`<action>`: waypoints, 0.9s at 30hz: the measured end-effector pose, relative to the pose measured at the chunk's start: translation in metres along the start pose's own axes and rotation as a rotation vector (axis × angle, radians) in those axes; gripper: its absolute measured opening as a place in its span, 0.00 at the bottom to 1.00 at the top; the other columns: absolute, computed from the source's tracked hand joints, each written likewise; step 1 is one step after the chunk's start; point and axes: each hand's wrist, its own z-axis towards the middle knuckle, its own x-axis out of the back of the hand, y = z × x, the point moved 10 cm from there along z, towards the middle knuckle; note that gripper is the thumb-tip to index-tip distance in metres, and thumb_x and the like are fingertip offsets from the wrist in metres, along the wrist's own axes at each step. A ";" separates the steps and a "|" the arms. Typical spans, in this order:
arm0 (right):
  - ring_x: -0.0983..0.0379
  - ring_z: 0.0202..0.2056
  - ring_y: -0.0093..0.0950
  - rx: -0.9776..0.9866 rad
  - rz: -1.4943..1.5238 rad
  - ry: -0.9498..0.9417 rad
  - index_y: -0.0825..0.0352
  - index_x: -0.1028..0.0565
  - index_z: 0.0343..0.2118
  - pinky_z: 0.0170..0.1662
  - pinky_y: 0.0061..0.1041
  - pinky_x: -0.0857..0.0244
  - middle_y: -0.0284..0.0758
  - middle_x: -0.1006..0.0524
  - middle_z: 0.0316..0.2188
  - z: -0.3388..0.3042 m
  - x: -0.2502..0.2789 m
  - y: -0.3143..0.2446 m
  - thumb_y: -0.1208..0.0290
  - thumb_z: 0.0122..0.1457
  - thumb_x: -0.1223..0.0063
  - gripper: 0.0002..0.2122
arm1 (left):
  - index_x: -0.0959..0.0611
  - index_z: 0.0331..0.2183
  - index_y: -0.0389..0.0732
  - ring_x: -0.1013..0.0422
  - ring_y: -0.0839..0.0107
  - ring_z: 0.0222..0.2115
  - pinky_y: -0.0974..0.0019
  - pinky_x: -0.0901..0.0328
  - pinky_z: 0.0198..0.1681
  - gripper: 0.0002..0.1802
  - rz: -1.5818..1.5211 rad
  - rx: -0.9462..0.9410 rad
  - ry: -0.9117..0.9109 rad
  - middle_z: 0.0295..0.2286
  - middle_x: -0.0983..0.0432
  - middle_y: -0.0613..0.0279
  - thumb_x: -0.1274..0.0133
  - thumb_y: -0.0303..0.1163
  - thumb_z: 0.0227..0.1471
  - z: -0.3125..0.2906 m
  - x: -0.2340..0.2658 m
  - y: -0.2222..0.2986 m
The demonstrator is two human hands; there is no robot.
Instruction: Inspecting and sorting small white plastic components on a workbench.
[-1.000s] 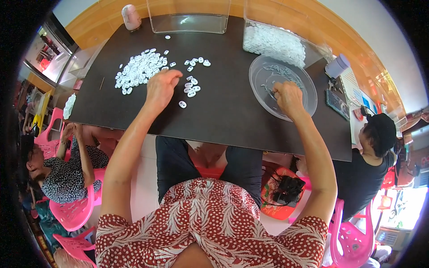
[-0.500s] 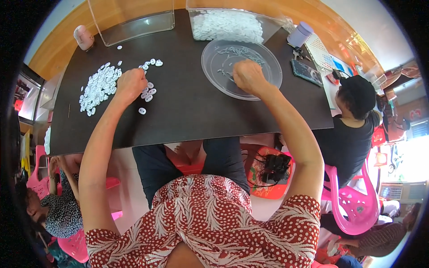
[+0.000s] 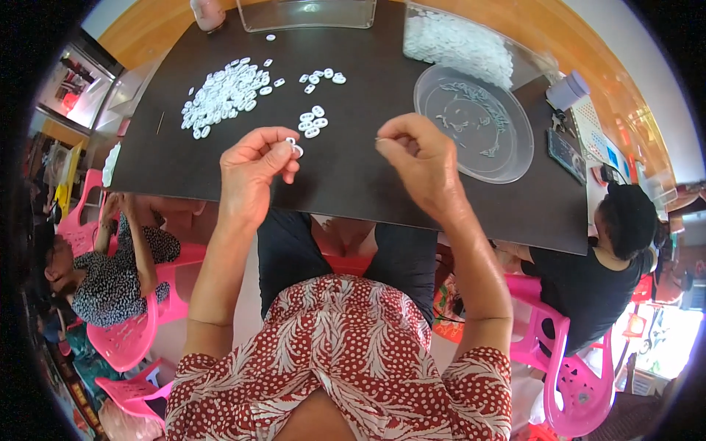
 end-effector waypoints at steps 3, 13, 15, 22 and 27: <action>0.36 0.25 0.14 0.064 0.032 -0.051 0.67 0.25 0.29 0.29 0.15 0.41 0.27 0.30 0.24 -0.005 -0.034 -0.015 0.80 0.47 0.44 0.06 | 0.23 0.33 0.33 0.32 0.79 0.18 0.78 0.38 0.20 0.06 -0.071 0.068 0.008 0.22 0.26 0.62 0.48 0.25 0.50 -0.013 -0.002 -0.006; 0.34 0.29 0.15 0.102 0.094 -0.200 0.69 0.24 0.29 0.33 0.15 0.40 0.29 0.28 0.28 -0.024 -0.072 -0.024 0.84 0.49 0.47 0.05 | 0.23 0.33 0.33 0.31 0.78 0.20 0.77 0.36 0.22 0.08 -0.230 0.103 0.012 0.23 0.26 0.62 0.46 0.26 0.49 -0.035 -0.004 -0.009; 0.34 0.30 0.15 0.100 0.123 -0.205 0.70 0.24 0.30 0.33 0.15 0.40 0.30 0.28 0.28 -0.026 -0.074 -0.026 0.85 0.49 0.48 0.05 | 0.23 0.34 0.33 0.31 0.78 0.21 0.77 0.35 0.23 0.08 -0.218 0.068 -0.001 0.23 0.26 0.62 0.46 0.25 0.49 -0.036 -0.004 -0.008; 0.31 0.32 0.16 -0.017 0.238 -0.169 0.72 0.27 0.33 0.36 0.14 0.37 0.30 0.27 0.30 -0.033 -0.084 -0.022 0.86 0.50 0.48 0.06 | 0.22 0.37 0.32 0.32 0.78 0.23 0.77 0.37 0.26 0.10 -0.145 0.025 0.020 0.26 0.26 0.62 0.47 0.21 0.48 -0.042 0.005 -0.011; 0.30 0.33 0.16 -0.079 0.260 -0.165 0.72 0.27 0.34 0.37 0.14 0.36 0.31 0.27 0.31 -0.037 -0.089 -0.016 0.85 0.51 0.48 0.07 | 0.21 0.35 0.33 0.33 0.81 0.23 0.79 0.38 0.26 0.09 -0.095 0.010 0.060 0.26 0.27 0.65 0.47 0.22 0.49 -0.049 0.009 -0.012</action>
